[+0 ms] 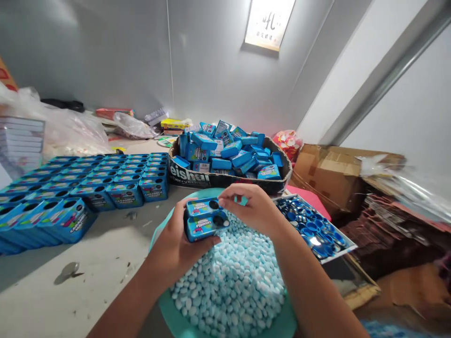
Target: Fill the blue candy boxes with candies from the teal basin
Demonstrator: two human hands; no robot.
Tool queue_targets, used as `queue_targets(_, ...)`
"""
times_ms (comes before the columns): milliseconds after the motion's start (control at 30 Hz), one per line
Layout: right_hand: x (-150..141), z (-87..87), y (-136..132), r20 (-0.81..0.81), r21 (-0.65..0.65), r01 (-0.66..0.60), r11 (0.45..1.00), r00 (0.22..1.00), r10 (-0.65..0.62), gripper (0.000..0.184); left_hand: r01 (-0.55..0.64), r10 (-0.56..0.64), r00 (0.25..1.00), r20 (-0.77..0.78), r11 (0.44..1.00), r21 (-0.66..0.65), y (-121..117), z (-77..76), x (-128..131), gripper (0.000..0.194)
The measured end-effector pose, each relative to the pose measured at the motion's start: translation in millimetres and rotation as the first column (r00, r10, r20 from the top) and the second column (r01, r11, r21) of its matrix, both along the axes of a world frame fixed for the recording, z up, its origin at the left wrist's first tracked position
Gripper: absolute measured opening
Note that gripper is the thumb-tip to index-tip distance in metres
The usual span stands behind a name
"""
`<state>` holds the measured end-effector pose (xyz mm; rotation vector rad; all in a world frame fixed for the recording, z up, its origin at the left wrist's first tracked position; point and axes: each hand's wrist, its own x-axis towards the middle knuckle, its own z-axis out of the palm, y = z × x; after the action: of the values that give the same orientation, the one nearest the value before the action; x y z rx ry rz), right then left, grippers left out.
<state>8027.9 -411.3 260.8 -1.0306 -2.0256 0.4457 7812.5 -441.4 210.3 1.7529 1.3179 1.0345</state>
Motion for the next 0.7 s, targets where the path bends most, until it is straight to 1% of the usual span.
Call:
queue_targets(67,6,2.3,-6,0.026,-0.084,-0.123,0.989,0.992,0.125,0.007,0.002,-0.002,1.000,0.008,1.000,0.004,1,0.2,1,0.080)
queue_targets(133,12,2.3,-10,0.029,-0.124,-0.191,0.974,0.980,0.196,0.006,-0.008,0.008,1.000,0.000,1.000,0.022,1,1.2,1,0.079)
queue_targets(200,15,1.5,-12,0.038,-0.131,-0.196,0.972,0.979,0.202,0.007,0.007,-0.007,1.000,-0.008,0.999,0.037,2,4.4,1,0.076)
queue_targets(300,14,3.5,-10,0.015,-0.116,-0.180,0.977,0.983,0.183,0.008,0.059,-0.060,0.998,0.020,0.997,0.053,6,14.2,2,0.072)
queue_targets(400,9,7.8,-13,-0.035,-0.020,-0.159,0.987,0.987,0.158,0.013,0.094,-0.100,0.987,0.126,0.994,0.054,14,23.7,9,0.074)
queue_targets(467,5,6.2,-20,-0.009,0.048,-0.112,0.993,0.994,0.112,0.018,0.088,-0.096,0.981,0.170,0.995,0.056,20,24.4,15,0.075)
queue_targets(533,6,-1.4,-30,-0.002,0.089,-0.037,0.995,0.999,0.038,0.024,0.059,-0.069,0.989,0.133,0.995,0.079,26,19.5,20,0.075)
queue_targets(567,9,-6.9,-34,-0.038,0.113,0.024,0.993,0.999,-0.020,0.027,0.050,-0.059,0.994,0.094,0.994,0.096,29,15.7,20,0.075)
queue_targets(633,21,-18.1,-41,-0.100,0.118,0.194,0.974,0.978,-0.182,0.034,0.085,-0.088,0.996,0.025,0.990,0.111,30,8.0,17,0.073)
queue_targets(667,29,-22.7,-44,-0.075,0.097,0.280,0.955,0.959,-0.274,0.040,0.106,-0.108,0.994,0.012,0.988,0.111,30,5.2,13,0.071)
queue_targets(700,37,-26.2,-48,0.013,0.060,0.341,0.938,0.940,-0.342,0.046,0.112,-0.114,0.993,0.011,0.988,0.108,29,3.2,10,0.070)
